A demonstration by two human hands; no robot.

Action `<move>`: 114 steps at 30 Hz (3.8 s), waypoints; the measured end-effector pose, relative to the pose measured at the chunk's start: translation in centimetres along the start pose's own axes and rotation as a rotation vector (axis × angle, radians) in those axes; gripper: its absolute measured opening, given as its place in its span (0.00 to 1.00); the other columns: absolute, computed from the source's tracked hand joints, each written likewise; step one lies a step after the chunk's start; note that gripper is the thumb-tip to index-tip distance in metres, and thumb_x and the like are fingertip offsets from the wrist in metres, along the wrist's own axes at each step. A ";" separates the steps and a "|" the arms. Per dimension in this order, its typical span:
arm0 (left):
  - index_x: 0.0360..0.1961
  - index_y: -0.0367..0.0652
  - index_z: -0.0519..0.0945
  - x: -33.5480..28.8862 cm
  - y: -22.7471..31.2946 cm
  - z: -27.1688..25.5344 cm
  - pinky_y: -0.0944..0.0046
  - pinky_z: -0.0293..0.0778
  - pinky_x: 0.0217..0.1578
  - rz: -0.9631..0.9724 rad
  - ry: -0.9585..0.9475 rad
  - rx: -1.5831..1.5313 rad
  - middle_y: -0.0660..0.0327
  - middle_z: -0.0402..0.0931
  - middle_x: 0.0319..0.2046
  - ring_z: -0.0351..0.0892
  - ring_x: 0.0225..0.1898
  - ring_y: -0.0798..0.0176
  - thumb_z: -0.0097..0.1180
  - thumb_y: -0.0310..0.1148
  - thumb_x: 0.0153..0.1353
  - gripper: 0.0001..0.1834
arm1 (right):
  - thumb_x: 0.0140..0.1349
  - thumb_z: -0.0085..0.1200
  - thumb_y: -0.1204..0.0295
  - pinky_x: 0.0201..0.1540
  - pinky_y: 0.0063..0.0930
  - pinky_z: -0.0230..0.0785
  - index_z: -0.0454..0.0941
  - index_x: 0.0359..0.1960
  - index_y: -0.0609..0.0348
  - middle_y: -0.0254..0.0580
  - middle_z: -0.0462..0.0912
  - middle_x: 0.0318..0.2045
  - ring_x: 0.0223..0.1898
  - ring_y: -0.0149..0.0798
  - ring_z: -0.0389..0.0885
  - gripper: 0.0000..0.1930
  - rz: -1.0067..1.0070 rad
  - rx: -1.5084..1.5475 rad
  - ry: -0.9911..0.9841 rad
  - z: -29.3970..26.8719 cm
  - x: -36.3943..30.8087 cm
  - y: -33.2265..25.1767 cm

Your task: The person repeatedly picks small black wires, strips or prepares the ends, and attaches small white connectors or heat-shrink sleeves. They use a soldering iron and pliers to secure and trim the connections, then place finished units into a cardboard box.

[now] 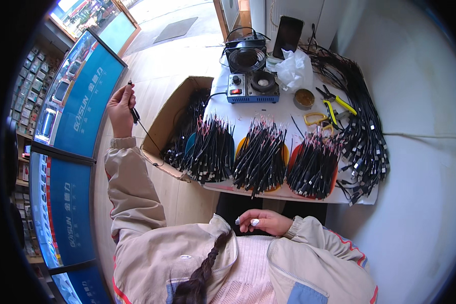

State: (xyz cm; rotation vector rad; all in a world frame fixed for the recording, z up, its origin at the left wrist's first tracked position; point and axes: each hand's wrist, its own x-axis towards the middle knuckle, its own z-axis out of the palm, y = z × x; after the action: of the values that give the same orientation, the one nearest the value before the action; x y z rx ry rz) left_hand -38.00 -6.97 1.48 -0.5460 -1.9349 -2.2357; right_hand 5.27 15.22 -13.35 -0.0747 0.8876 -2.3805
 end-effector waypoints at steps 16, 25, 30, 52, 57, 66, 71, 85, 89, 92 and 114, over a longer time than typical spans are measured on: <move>0.46 0.32 0.79 1.8 -11.4 7.9 0.65 0.76 0.42 -0.025 -0.244 0.490 0.51 0.82 0.38 0.81 0.41 0.60 0.61 0.34 0.60 0.17 | 0.68 0.44 0.67 0.58 0.29 0.61 0.68 0.59 0.60 0.38 0.77 0.47 0.50 0.31 0.72 0.20 -0.015 -0.028 0.044 -0.7 0.0 -0.9; 0.29 0.35 0.77 -15.7 0.1 8.8 0.57 0.71 0.32 0.163 -0.589 0.771 0.52 0.73 0.27 0.75 0.29 0.50 0.64 0.30 0.54 0.10 | 0.69 0.45 0.66 0.53 0.25 0.64 0.69 0.57 0.64 0.40 0.78 0.47 0.48 0.30 0.75 0.19 -0.018 -0.084 0.000 1.1 0.3 -0.1; 0.27 0.34 0.75 -16.1 0.2 9.7 0.52 0.71 0.34 0.165 -0.627 0.898 0.50 0.74 0.29 0.75 0.33 0.44 0.63 0.30 0.54 0.11 | 0.69 0.46 0.67 0.53 0.24 0.65 0.69 0.57 0.65 0.40 0.79 0.46 0.48 0.30 0.75 0.19 -0.053 -0.158 0.003 2.8 -0.7 0.1; 0.22 0.33 0.78 -14.6 0.5 9.6 0.59 0.74 0.30 0.019 -0.603 0.856 0.50 0.77 0.21 0.79 0.26 0.54 0.63 0.33 0.50 0.12 | 0.68 0.46 0.70 0.50 0.23 0.67 0.73 0.53 0.63 0.38 0.79 0.42 0.45 0.30 0.75 0.15 -0.141 -0.109 0.142 3.9 -4.3 1.8; 0.27 0.33 0.77 -15.0 0.8 9.6 0.60 0.71 0.28 0.285 -0.504 0.782 0.53 0.74 0.25 0.76 0.25 0.56 0.61 0.29 0.55 0.09 | 0.67 0.46 0.72 0.51 0.23 0.67 0.73 0.52 0.63 0.39 0.78 0.42 0.45 0.30 0.75 0.15 -0.124 -0.117 0.149 4.0 -4.5 2.0; 0.32 0.34 0.75 -17.9 5.7 10.4 0.73 0.68 0.26 0.462 -0.330 0.490 0.62 0.72 0.29 0.71 0.25 0.72 0.60 0.21 0.57 0.05 | 0.67 0.51 0.70 0.53 0.25 0.67 0.72 0.52 0.64 0.37 0.79 0.41 0.44 0.28 0.76 0.15 -0.277 -0.443 0.253 6.7 -4.2 -1.5; 0.33 0.36 0.73 -26.1 10.3 10.4 0.79 0.62 0.27 -0.134 -0.655 -0.088 0.70 0.68 0.29 0.65 0.26 0.80 0.57 0.19 0.60 0.05 | 0.67 0.54 0.70 0.44 0.20 0.69 0.73 0.49 0.63 0.33 0.78 0.37 0.40 0.25 0.76 0.13 -0.633 -0.502 0.363 10.5 -4.3 -9.1; 0.39 0.33 0.74 -31.8 10.2 11.7 0.74 0.72 0.37 -0.411 -0.898 -0.317 0.63 0.71 0.38 0.71 0.34 0.74 0.53 0.23 0.65 0.04 | 0.64 0.57 0.76 0.38 0.16 0.72 0.76 0.40 0.66 0.32 0.80 0.33 0.35 0.20 0.77 0.07 -0.694 -0.492 0.485 11.8 -3.8 -9.4; 0.43 0.32 0.74 -32.3 9.5 12.3 0.73 0.70 0.28 -0.747 -0.869 -0.591 0.61 0.75 0.33 0.73 0.29 0.71 0.50 0.29 0.69 0.09 | 0.64 0.56 0.77 0.37 0.16 0.71 0.77 0.40 0.66 0.32 0.79 0.32 0.34 0.22 0.77 0.06 -0.587 -0.464 0.522 11.4 -4.3 -8.0; 0.41 0.33 0.77 -32.3 8.4 12.6 0.76 0.64 0.23 -0.727 -0.835 -0.495 0.64 0.76 0.24 0.72 0.24 0.73 0.52 0.27 0.67 0.08 | 0.63 0.56 0.78 0.35 0.16 0.68 0.78 0.38 0.66 0.31 0.78 0.32 0.32 0.21 0.75 0.05 -0.629 -0.714 0.697 11.4 -4.5 -7.8; 0.44 0.33 0.79 -31.9 4.9 10.7 0.76 0.57 0.18 -0.641 -0.327 -0.578 0.59 0.79 0.25 0.63 0.17 0.76 0.53 0.26 0.66 0.09 | 0.56 0.60 0.65 0.30 0.36 0.71 0.77 0.26 0.57 0.39 0.79 0.25 0.28 0.43 0.80 0.10 -0.481 -1.781 1.374 5.5 3.9 -11.0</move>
State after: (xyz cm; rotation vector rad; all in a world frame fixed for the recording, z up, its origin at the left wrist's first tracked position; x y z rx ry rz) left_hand -4.91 -1.56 -4.15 -0.3991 -1.7413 -3.3478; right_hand -2.23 16.50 -2.88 0.7684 3.4870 -0.7589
